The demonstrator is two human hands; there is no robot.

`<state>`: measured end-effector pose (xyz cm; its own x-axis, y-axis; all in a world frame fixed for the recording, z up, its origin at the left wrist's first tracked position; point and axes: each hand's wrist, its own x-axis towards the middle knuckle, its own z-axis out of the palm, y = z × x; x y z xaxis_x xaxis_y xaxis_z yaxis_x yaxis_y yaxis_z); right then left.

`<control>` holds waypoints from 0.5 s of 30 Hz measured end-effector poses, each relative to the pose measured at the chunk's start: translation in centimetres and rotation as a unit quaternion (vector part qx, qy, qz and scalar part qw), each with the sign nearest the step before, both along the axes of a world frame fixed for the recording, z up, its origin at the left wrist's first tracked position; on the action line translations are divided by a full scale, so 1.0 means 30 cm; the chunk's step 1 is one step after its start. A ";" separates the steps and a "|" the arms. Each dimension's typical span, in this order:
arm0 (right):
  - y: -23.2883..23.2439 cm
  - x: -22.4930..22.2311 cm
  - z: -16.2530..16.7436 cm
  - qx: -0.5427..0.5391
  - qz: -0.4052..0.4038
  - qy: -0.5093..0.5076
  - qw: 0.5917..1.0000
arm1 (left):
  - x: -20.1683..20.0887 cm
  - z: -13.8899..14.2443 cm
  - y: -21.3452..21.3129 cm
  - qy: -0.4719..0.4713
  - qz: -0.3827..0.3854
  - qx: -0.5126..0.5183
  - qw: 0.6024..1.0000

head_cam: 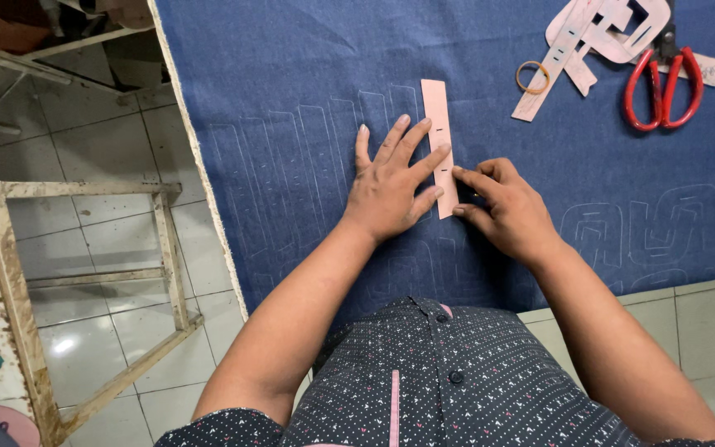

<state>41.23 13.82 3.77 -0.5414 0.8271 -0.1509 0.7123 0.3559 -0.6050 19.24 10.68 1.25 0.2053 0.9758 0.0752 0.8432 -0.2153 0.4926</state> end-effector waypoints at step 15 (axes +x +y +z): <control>0.209 -0.114 0.121 0.029 0.056 0.065 0.996 | 0.342 -0.050 0.032 -0.066 0.212 -0.389 0.894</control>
<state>37.80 20.10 7.42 -0.6433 0.7651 -0.0268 0.5825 0.4664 -0.6657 29.50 11.65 -0.26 -0.1553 0.7319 -0.6635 0.6912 0.5604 0.4563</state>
